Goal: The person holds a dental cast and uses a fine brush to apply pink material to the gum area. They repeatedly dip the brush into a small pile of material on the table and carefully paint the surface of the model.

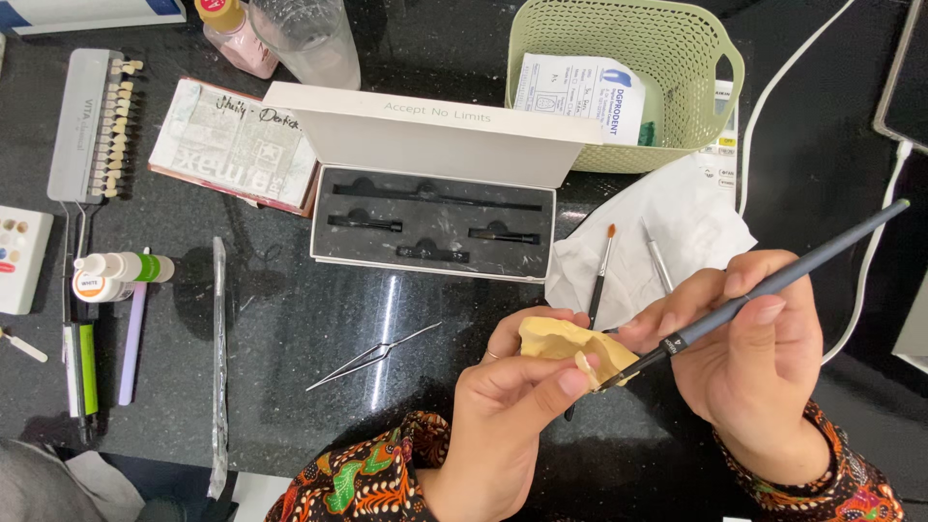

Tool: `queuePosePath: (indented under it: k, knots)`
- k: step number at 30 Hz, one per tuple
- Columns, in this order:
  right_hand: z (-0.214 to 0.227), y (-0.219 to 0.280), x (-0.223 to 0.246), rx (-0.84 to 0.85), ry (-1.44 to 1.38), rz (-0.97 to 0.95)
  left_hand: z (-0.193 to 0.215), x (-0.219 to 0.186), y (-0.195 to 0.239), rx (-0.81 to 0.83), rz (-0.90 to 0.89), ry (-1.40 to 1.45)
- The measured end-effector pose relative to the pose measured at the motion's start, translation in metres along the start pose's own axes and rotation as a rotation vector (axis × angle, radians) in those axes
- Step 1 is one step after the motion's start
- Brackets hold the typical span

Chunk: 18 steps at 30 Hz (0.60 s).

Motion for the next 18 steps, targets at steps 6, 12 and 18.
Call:
queuePosePath:
  k: [6,12,18]
  knots:
    - [0.0002,0.0003,-0.0005,-0.009,-0.004,-0.001,-0.0002,0.001,0.0004,0.001,0.0,0.007]
    - [0.0013,0.0012,-0.0011,-0.038,0.0,-0.007,0.0002,0.0007,0.0002,-0.002,0.007,0.003]
    - [0.0005,0.0022,0.0006,-0.05,0.025,-0.02,-0.0004,-0.0015,-0.0003,0.009,-0.006,-0.004]
Point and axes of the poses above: each hand's wrist, its own y-axis away from the middle knuckle, its own z-axis out of the back of the hand, x = y × z, the point moved 8 cm from there along -y, towards the middle knuckle, and after that the axes turned 15 degrees about x, right-handed, at the moved point
